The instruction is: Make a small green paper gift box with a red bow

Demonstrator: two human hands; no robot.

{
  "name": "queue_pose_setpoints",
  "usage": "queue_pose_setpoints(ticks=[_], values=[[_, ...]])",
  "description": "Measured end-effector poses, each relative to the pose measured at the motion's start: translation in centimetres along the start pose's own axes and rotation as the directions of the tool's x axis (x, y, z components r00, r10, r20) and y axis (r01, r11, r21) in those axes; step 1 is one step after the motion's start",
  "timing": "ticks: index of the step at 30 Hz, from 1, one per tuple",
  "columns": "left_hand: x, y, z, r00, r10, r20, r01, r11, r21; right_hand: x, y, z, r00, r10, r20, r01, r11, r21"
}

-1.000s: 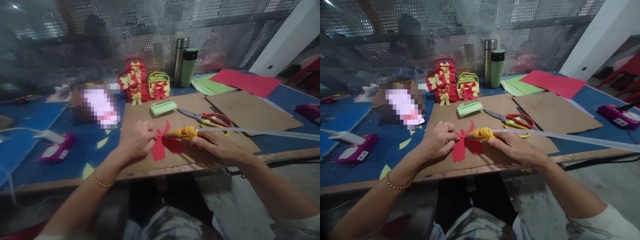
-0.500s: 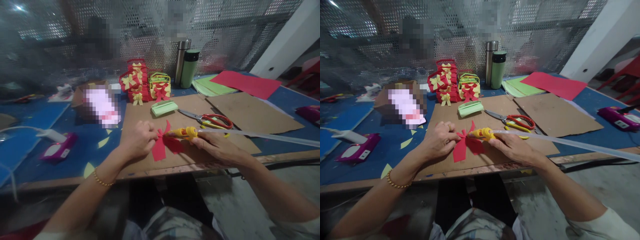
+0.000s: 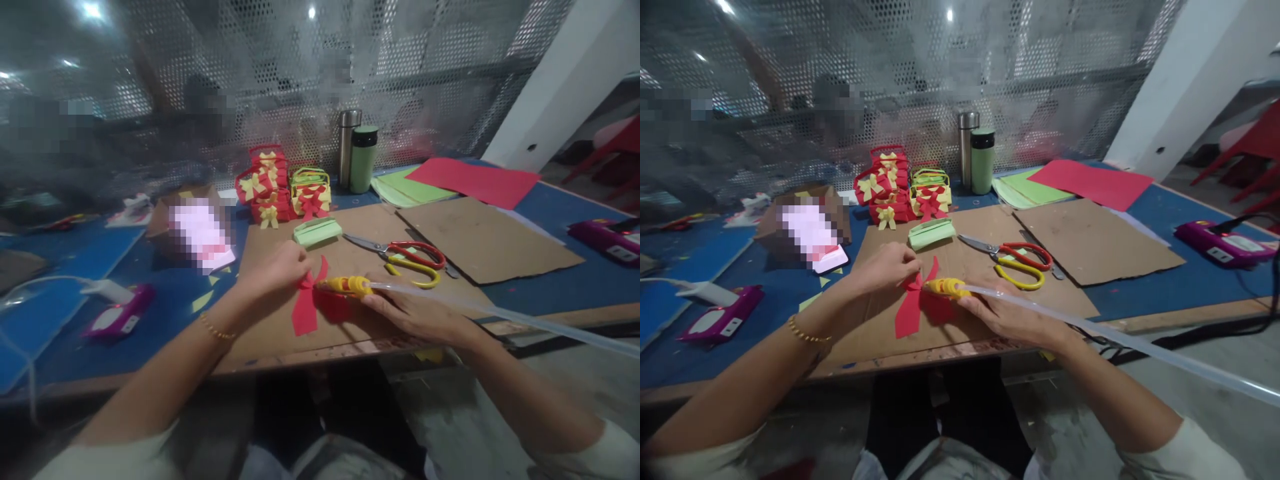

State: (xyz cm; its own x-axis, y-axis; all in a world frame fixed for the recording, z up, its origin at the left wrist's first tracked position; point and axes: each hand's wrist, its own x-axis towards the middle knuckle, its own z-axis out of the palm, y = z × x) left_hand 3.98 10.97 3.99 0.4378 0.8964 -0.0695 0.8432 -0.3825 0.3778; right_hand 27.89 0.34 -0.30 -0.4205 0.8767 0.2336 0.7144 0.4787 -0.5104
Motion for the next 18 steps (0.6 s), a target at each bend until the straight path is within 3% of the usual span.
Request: queue_pose_setpoints(ticks=[4, 9, 13, 18], values=[[1.5, 0.8, 0.9, 0.995, -0.035, 0.091, 0.051, 0.983, -0.176, 0.2, 0.0, 0.1, 0.999, -0.016, 0.037, 0.016, 1.0, 0.023], [3.0, 0.6, 1.2, 0.992, 0.103, 0.066, -0.083, 0.963, -0.255, 0.2, 0.1, 0.2, 0.999, -0.01, 0.043, 0.008, 0.999, 0.048], [4.2, -0.1, 0.4, 0.935, 0.286, 0.209, -0.275, 0.958, -0.082, 0.1, 0.2, 0.2, 0.999, -0.025, 0.038, 0.023, 0.998, 0.061], [4.6, -0.3, 0.0, 0.931, 0.283, 0.229, -0.315, 0.942, 0.115, 0.1, 0.6, 0.6, 1.0, -0.017, 0.018, 0.016, 0.997, 0.072]])
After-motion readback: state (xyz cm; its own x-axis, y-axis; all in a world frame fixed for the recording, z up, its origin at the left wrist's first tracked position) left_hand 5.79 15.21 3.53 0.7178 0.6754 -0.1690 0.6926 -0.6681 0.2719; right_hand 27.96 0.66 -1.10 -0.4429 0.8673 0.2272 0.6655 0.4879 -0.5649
